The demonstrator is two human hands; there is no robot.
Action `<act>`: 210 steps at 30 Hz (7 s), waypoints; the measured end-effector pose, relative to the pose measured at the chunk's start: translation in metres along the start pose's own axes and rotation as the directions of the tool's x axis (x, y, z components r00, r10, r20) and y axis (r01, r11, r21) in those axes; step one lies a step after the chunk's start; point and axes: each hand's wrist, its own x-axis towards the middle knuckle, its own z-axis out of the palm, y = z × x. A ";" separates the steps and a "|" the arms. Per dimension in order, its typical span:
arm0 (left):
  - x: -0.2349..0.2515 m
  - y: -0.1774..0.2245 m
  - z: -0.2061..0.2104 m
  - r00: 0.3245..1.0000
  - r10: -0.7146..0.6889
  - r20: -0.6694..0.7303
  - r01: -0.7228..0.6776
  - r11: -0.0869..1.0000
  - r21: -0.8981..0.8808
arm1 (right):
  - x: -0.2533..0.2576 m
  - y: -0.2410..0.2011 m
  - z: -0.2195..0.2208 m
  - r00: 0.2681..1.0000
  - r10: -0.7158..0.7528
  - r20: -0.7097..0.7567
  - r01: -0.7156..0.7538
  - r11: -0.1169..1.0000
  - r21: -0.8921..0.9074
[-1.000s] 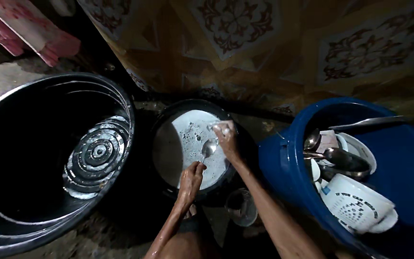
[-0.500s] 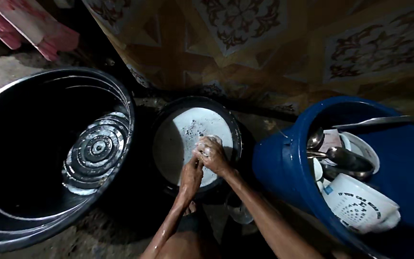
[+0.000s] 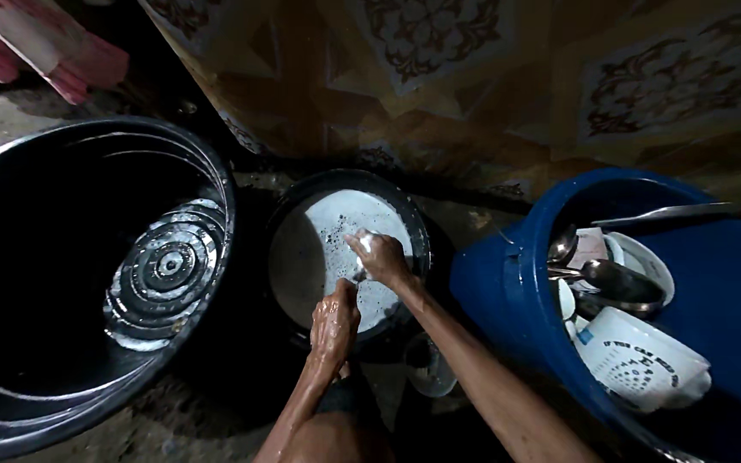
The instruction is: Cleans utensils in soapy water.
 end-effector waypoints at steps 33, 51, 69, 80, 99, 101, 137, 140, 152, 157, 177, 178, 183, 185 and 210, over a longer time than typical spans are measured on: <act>0.006 -0.005 0.012 0.967 0.079 -0.244 -0.179 0.889 -0.421 | -0.002 -0.023 -0.013 0.870 0.490 0.049 -0.240 0.335 0.911; 0.001 -0.006 0.012 0.974 0.077 -0.212 -0.160 0.898 -0.410 | -0.028 -0.011 -0.017 0.845 0.481 0.235 -0.364 0.195 0.911; 0.007 0.002 -0.010 0.994 0.105 0.040 -0.069 0.850 -0.522 | -0.050 -0.022 0.002 0.871 0.432 0.232 -0.357 0.234 0.904; 0.051 0.028 -0.018 0.995 0.095 -0.004 -0.049 0.469 -0.882 | -0.080 -0.022 -0.015 0.859 0.301 0.414 -0.512 0.508 0.693; 0.095 -0.063 0.010 0.926 -0.286 0.245 0.293 0.137 -0.946 | -0.044 0.049 0.013 0.885 0.419 -0.204 -0.137 0.653 0.745; 0.090 -0.069 0.016 0.918 -0.254 0.303 0.329 0.067 -0.942 | -0.006 0.060 0.034 0.854 0.488 -0.179 -0.229 0.663 0.712; 0.085 -0.006 0.008 0.947 0.013 0.321 0.289 0.400 -0.870 | -0.007 0.012 0.024 0.967 0.252 -0.043 -0.212 0.887 0.411; 0.088 -0.010 0.011 0.947 0.007 0.321 0.294 0.377 -0.878 | 0.009 0.022 0.026 0.950 0.287 -0.121 -0.221 0.895 0.387; 0.113 -0.065 0.025 0.975 -0.138 0.173 0.216 0.423 -0.880 | 0.009 0.040 0.067 0.881 0.347 0.320 -0.266 -0.195 0.944; 0.113 -0.049 0.025 0.983 -0.108 0.151 0.175 0.275 -0.945 | -0.024 -0.011 0.033 0.951 0.304 0.050 -0.185 0.435 0.881; 0.098 0.006 0.003 0.961 0.276 0.000 -0.082 0.288 -0.954 | -0.079 0.017 0.033 0.933 0.260 0.249 -0.277 0.076 0.958; 0.097 0.008 0.003 0.963 0.269 -0.007 -0.085 0.278 -0.957 | -0.081 0.018 0.033 0.936 0.257 0.240 -0.267 0.077 0.961; 0.098 0.010 0.006 0.980 0.198 -0.036 -0.081 0.223 -0.971 | -0.089 0.019 0.032 0.945 0.245 0.218 -0.251 0.114 0.961; 0.097 0.010 0.005 0.979 0.202 -0.037 -0.082 0.220 -0.972 | -0.090 0.019 0.031 0.948 0.239 0.211 -0.246 0.125 0.961; 0.071 0.009 -0.024 0.947 0.281 -0.158 -0.280 0.473 -0.835 | -0.092 0.016 0.016 0.972 0.188 0.140 -0.205 0.390 0.898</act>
